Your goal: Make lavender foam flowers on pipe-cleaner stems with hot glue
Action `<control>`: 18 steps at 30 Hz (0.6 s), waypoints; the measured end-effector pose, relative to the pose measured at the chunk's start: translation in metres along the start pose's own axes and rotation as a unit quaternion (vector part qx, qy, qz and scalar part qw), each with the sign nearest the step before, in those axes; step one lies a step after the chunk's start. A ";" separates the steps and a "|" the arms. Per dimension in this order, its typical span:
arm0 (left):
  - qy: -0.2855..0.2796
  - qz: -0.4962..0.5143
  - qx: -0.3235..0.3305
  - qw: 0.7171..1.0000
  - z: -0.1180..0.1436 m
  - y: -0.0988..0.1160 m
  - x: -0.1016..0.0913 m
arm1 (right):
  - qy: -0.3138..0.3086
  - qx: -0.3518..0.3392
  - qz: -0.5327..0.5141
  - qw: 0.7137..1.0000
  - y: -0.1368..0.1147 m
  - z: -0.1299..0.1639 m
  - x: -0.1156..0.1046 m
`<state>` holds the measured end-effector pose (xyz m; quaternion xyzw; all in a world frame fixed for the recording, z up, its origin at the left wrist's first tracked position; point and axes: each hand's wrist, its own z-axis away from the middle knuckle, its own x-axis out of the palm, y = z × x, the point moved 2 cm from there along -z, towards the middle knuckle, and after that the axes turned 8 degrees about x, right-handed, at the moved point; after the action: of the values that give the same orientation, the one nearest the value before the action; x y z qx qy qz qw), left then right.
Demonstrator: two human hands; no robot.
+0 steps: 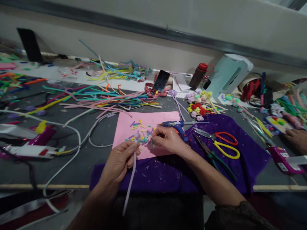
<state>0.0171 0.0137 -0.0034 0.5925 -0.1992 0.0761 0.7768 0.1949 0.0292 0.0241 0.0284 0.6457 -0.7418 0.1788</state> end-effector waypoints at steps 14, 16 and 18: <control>-0.001 -0.008 0.035 0.999 0.000 -0.002 0.000 | -0.051 -0.096 0.222 0.969 -0.027 0.005 0.029; 0.000 -0.023 0.051 0.998 0.000 -0.002 0.000 | -0.039 -0.107 0.242 0.963 -0.027 0.006 0.029; 0.011 -0.033 0.068 0.997 -0.001 -0.002 0.000 | -0.022 -0.118 0.272 0.955 -0.026 0.007 0.027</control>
<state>0.0176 0.0138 -0.0055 0.6492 -0.1654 0.0704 0.7391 0.1632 0.0191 0.0425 0.1658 0.6927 -0.5836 0.3900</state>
